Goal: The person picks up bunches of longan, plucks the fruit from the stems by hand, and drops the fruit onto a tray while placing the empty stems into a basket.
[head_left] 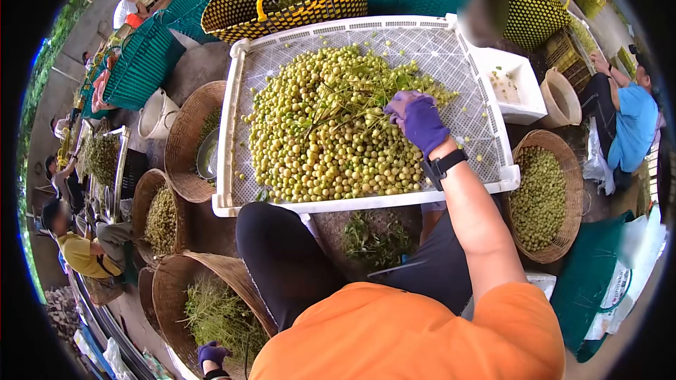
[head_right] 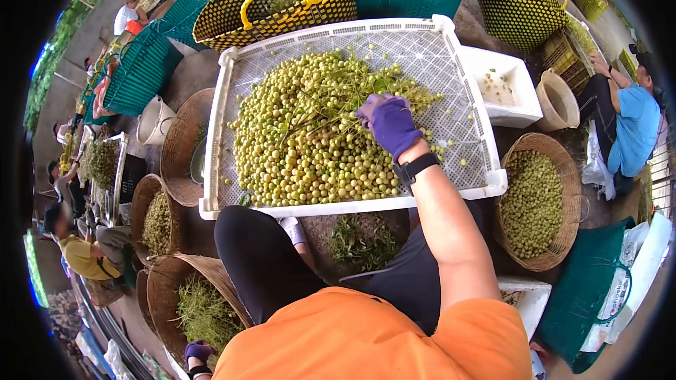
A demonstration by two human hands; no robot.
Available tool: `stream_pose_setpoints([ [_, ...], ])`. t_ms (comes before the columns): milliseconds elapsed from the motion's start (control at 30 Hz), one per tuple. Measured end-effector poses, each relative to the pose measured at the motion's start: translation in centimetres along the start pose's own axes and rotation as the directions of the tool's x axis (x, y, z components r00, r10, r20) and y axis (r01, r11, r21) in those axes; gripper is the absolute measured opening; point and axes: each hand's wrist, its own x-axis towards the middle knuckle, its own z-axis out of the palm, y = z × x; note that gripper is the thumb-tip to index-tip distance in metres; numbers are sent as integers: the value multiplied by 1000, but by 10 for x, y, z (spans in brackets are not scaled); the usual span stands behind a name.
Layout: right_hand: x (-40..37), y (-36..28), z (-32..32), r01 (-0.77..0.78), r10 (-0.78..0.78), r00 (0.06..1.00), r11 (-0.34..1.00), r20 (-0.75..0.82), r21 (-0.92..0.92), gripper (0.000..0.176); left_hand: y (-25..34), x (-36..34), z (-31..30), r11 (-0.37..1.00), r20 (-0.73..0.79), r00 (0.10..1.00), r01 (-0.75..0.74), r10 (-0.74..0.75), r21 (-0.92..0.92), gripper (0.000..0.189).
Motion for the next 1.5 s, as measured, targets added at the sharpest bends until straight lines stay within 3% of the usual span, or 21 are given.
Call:
stream_pose_setpoints([
  [67, 2, 0, -11, 61, -66, 994, 997, -87, -56, 21, 70, -72, -34, 938, -599, 791, 292, -126, 189, 41],
  [167, 1, -9, -33, 213, -169, 889, 975, -425, 59, 24, -4, -17, -13, 711, -758, 626, -449, -182, -541, 38],
  [200, 1, -7, -25, 215, -169, 890, 975, -424, 63, 24, -9, -9, -9, 491, -776, 617, -639, -131, -592, 38],
  [233, 1, -3, -14, 215, -197, 957, 974, -215, 66, 23, -10, -8, -6, 745, -757, 561, -649, 334, -153, 38],
  [267, 0, 0, -6, 213, -214, 977, 975, 4, 70, 22, -11, -7, -5, 701, -472, 529, -619, 705, 354, 38],
  [300, -7, 4, -3, 264, -281, 954, 953, 107, 148, 21, -40, 20, 16, 842, 14, 842, -538, 539, -32, 40],
  [333, -11, 5, -7, 265, -281, 954, 953, 102, 146, 21, -31, 9, 7, 968, 439, 868, -166, 233, -187, 38],
  [400, -18, 8, -19, -125, -24, 942, 900, 336, 417, 21, 37, -89, -65, 770, 497, 831, 142, 249, -622, 37],
  [467, -19, 27, -19, -191, 95, 972, 854, 215, 485, 24, -64, -12, -39, 745, 25, 942, -247, 334, -620, 47],
  [500, -19, 35, -23, -273, 303, 953, 815, 25, 512, 25, -83, 15, -45, 627, -372, 753, -658, 543, -417, 27],
  [533, -17, 43, -26, -333, 492, 855, 761, -162, 556, 27, -27, -50, -76, 946, -333, 943, -100, -8, -308, 40],
  [633, -16, 66, -5, -561, 639, 744, 756, -194, 337, 38, 16, -70, -134, 963, -327, 922, 252, -208, 99, 51],
  [667, -11, 61, -5, -647, 698, 715, 675, -24, 353, 51, 9, -38, -130, 914, -419, 901, -258, 110, -313, 33],
  [700, -7, 53, 0, -686, 723, 684, 593, 96, 421, 54, -1, -6, -126, 475, -607, 728, -676, 317, -563, 16],
  [867, 3, 51, 43, -677, 712, 701, 644, 46, 355, 61, 295, -199, -182, 261, -442, 648, -702, 620, -663, 23],
  [900, 6, 54, 44, -655, 731, 682, 616, -7, 439, 58, 335, -206, -177, 74, -434, 477, -734, 764, -676, 28],
  [933, 7, 53, 38, -625, 751, 657, 586, -57, 516, 55, 375, -227, -177, 119, -287, 571, -569, 770, -814, 31],
  [967, 9, 55, 29, -614, 799, 600, 493, -42, 617, 41, 409, -214, -169, 77, -262, 375, -687, 889, -722, 31],
  [1067, -3, 50, -12, -293, 756, 624, 460, -197, 838, 28, 516, -200, -134, 77, 43, 205, -164, 978, -983, 48],
  [1333, -25, 46, -60, -87, 459, 885, 7, 74, 996, 19, 688, -205, -50, 113, -147, 322, -667, 935, -737, 57],
  [1500, -15, 28, -48, -301, 445, 892, 450, 81, 840, 24, 698, -211, -45, 50, -152, 364, -489, 919, -871, 25],
])
